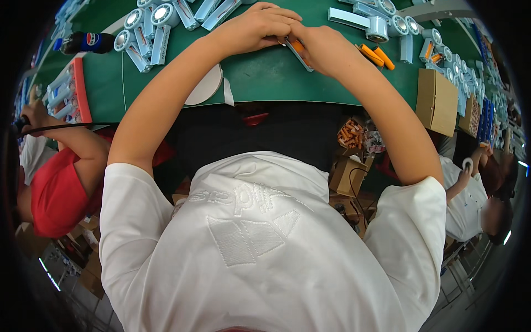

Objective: Assemble small plastic components with adhesive tape on a factory production line.

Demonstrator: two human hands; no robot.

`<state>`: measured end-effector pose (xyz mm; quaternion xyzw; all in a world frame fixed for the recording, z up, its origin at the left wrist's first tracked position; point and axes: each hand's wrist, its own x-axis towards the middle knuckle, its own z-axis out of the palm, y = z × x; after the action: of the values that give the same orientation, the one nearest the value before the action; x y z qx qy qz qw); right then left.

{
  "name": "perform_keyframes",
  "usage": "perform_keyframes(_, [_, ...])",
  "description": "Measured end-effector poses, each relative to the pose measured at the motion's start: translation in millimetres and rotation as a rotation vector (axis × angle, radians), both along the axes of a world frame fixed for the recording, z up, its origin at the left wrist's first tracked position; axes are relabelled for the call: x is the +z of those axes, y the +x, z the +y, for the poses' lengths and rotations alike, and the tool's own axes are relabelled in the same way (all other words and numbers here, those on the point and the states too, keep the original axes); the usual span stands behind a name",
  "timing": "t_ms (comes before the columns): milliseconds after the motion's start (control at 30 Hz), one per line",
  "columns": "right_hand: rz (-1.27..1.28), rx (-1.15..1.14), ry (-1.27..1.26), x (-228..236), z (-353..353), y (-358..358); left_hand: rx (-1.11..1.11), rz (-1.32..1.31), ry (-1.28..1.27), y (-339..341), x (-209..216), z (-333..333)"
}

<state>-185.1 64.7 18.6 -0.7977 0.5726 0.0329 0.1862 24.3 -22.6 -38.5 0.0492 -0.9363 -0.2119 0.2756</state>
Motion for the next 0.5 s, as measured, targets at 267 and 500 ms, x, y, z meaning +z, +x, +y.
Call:
perform_keyframes(267, [-0.129, -0.138, 0.233, 17, -4, 4, -0.008, 0.034, -0.018, -5, -19, -13])
perform_keyframes(500, [-0.278, 0.178, -0.364, -43, 19, -49, 0.134, -0.004, -0.099, -7, -12, 6])
